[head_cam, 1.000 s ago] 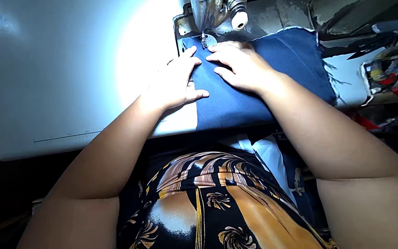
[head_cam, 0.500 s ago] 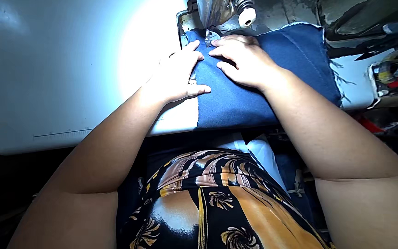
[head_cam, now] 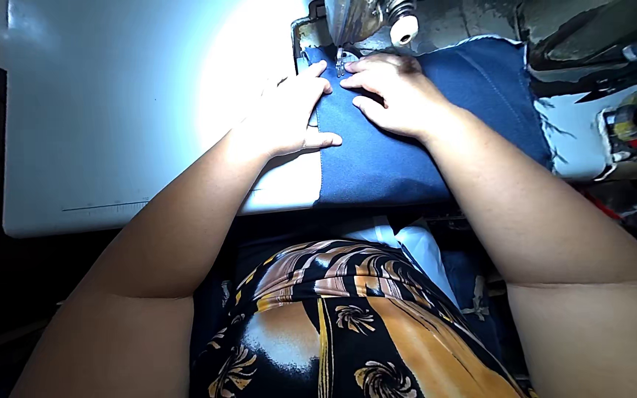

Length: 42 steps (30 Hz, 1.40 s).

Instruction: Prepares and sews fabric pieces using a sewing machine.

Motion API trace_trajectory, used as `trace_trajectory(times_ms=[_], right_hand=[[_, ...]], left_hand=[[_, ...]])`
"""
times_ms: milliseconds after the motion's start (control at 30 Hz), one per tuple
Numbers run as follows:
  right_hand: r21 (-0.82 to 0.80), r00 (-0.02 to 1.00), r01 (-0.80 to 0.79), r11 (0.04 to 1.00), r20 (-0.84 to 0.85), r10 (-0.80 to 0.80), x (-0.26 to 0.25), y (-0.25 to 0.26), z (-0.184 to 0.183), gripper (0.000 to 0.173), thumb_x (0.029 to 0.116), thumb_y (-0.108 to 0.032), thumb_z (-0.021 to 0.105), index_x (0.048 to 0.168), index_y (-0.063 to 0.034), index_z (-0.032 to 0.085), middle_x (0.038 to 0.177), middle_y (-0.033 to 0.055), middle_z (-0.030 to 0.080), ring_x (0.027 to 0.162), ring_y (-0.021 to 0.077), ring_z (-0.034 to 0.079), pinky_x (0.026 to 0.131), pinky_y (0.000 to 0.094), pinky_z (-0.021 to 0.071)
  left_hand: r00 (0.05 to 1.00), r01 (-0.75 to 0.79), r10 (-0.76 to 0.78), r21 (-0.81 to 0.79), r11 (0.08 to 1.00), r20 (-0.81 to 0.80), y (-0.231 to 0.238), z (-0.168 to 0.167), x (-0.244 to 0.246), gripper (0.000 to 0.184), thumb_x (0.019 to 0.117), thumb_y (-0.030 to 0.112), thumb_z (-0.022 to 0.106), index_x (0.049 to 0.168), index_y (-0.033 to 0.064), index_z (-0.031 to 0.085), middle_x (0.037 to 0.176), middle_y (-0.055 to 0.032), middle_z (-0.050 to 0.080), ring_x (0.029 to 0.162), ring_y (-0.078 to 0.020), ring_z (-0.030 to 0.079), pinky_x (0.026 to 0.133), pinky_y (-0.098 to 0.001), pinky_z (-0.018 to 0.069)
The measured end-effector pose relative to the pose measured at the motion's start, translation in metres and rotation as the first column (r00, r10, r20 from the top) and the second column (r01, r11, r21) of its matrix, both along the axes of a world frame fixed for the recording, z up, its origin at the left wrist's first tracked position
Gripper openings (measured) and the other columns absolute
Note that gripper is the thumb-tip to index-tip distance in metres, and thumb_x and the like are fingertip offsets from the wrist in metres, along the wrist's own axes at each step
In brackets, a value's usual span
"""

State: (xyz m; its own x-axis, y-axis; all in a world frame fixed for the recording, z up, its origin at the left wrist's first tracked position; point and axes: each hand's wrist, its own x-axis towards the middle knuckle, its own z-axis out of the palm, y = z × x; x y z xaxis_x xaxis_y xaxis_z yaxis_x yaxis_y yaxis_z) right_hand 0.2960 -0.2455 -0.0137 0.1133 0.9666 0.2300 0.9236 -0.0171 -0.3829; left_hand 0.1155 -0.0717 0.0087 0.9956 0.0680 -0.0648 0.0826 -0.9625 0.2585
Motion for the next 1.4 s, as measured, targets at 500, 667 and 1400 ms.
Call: trace_trajectory(times_ms=[500, 667, 1400], right_hand=[[0.007, 0.99, 0.141, 0.99, 0.013, -0.141, -0.104, -0.067, -0.008, 0.047, 0.1061, -0.017, 0.035, 0.145, -0.0109, 0.059, 0.154, 0.0098, 0.054, 0.147, 0.0289, 0.044, 0.122, 0.056, 0.0284], [0.291, 0.994, 0.079, 0.953, 0.047, -0.097, -0.105, -0.076, -0.029, 0.035, 0.1015, -0.013, 0.047, 0.121, -0.0041, 0.075, 0.133, 0.0119, 0.07, 0.135, 0.0317, 0.058, 0.117, 0.0463, 0.0411], [0.276, 0.999, 0.026, 0.961, 0.011, -0.03, -0.099, -0.077, -0.027, 0.032, 0.0985, -0.013, 0.05, 0.113, -0.0072, 0.077, 0.131, 0.012, 0.07, 0.129, 0.0293, 0.062, 0.112, 0.043, 0.0456]], left_hand=[[0.992, -0.093, 0.095, -0.033, 0.995, 0.077, -0.111, -0.024, -0.093, 0.088, 0.1017, 0.067, 0.031, 0.163, 0.0045, 0.026, 0.172, -0.0125, 0.018, 0.158, -0.0307, 0.019, 0.121, -0.0667, 0.0166], [0.864, -0.428, 0.464, -0.2, 0.881, 0.195, -0.066, -0.015, -0.045, 0.049, 0.1005, 0.047, 0.054, 0.133, 0.0118, 0.063, 0.138, -0.0111, 0.063, 0.137, -0.0342, 0.05, 0.108, -0.0664, 0.0327], [0.787, 0.276, -0.247, 0.035, 0.96, 0.566, -0.059, -0.024, -0.064, 0.019, 0.0972, 0.004, 0.058, 0.098, 0.0009, 0.077, 0.102, -0.012, 0.076, 0.095, -0.02, 0.073, 0.084, -0.0314, 0.0577]])
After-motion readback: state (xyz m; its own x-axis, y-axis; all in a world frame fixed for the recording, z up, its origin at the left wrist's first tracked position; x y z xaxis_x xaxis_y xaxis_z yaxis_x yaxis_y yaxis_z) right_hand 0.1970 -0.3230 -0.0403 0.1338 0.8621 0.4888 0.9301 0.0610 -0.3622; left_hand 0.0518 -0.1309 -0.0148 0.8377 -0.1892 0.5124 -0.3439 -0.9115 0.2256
